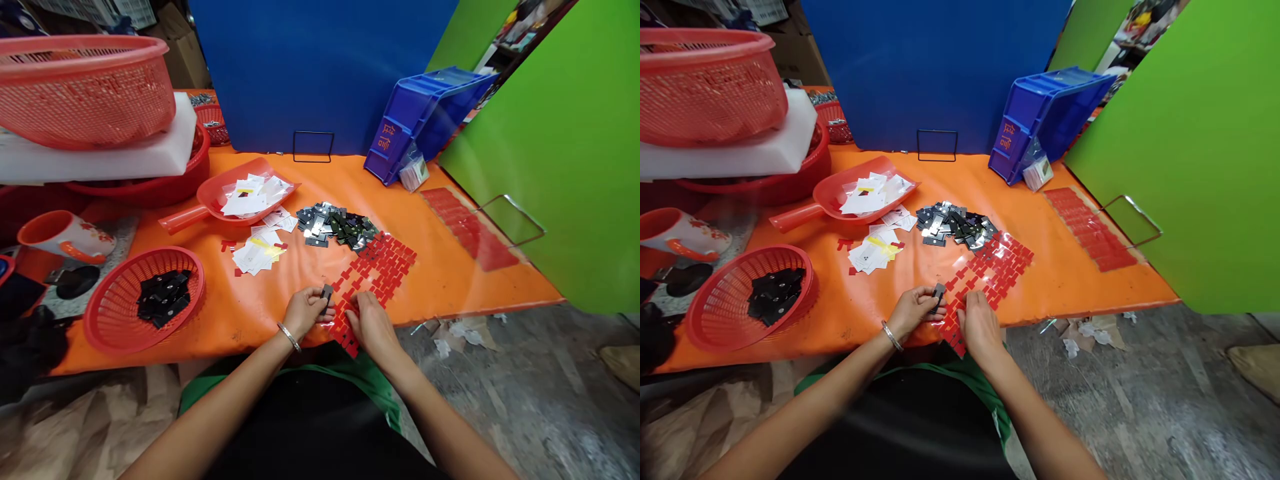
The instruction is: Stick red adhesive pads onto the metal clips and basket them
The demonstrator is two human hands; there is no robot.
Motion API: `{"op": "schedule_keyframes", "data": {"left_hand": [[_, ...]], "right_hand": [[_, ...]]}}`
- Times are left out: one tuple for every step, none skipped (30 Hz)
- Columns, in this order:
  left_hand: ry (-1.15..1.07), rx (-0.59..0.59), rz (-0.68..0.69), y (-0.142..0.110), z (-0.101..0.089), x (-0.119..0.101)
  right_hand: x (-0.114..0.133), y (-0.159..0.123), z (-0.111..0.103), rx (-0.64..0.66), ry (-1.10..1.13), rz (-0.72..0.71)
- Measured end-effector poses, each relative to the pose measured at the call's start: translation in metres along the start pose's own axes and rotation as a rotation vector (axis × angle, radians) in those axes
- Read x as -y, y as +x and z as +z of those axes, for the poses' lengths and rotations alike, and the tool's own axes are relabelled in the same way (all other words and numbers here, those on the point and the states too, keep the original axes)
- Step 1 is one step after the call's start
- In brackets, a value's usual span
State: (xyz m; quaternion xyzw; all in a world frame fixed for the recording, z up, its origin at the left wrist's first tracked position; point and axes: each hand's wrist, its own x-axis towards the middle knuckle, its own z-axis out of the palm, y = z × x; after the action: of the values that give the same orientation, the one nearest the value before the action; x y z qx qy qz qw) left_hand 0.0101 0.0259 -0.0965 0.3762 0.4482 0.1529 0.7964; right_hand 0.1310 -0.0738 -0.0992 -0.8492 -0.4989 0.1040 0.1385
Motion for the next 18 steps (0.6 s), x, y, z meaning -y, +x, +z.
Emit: {"op": "schedule_keyframes", "data": {"left_hand": [[0.008,-0.001,0.009,-0.001,0.001,0.000],[0.019,0.004,0.022,-0.002,0.002,-0.001],[0.031,0.013,0.035,-0.003,0.004,-0.001],[0.043,0.027,0.047,-0.003,0.005,-0.001],[0.053,0.042,0.057,-0.003,0.006,-0.001],[0.062,0.055,0.061,-0.001,0.007,0.000],[0.068,0.061,0.060,0.000,0.007,0.001],[0.069,0.059,0.055,0.003,0.007,0.003],[0.068,0.052,0.049,0.005,0.006,0.004],[0.063,0.042,0.044,0.008,0.006,0.006],[0.057,0.033,0.041,0.010,0.005,0.008],[0.052,0.027,0.040,0.012,0.004,0.009],[0.048,0.025,0.040,0.013,0.004,0.010],[0.046,0.024,0.037,0.014,0.003,0.010],[0.045,0.023,0.033,0.014,0.004,0.010],[0.043,0.022,0.024,0.014,0.004,0.010],[0.040,0.019,0.015,0.014,0.004,0.009],[0.035,0.016,0.006,0.013,0.005,0.009]], "right_hand": [[0.001,-0.003,0.001,-0.024,-0.035,-0.005],[0.001,-0.006,0.003,-0.043,-0.065,-0.013],[0.002,-0.008,0.004,-0.054,-0.083,-0.024],[0.002,-0.010,0.006,-0.058,-0.089,-0.037],[0.002,-0.011,0.007,-0.060,-0.085,-0.047],[0.003,-0.012,0.008,-0.064,-0.075,-0.050],[0.003,-0.011,0.008,-0.071,-0.059,-0.043],[0.003,-0.010,0.008,-0.077,-0.036,-0.031],[0.003,-0.009,0.007,-0.080,-0.003,-0.014],[0.003,-0.008,0.007,-0.082,0.044,0.006],[0.002,-0.007,0.006,-0.083,0.102,0.026],[0.000,-0.006,0.005,-0.081,0.166,0.044],[-0.001,-0.005,0.005,-0.076,0.234,0.056],[-0.003,-0.005,0.004,-0.069,0.303,0.065],[-0.006,-0.005,0.004,-0.058,0.376,0.073],[-0.008,-0.005,0.003,-0.042,0.456,0.082],[-0.010,-0.005,0.001,-0.026,0.546,0.096],[-0.013,-0.006,-0.001,-0.015,0.644,0.121]]}}
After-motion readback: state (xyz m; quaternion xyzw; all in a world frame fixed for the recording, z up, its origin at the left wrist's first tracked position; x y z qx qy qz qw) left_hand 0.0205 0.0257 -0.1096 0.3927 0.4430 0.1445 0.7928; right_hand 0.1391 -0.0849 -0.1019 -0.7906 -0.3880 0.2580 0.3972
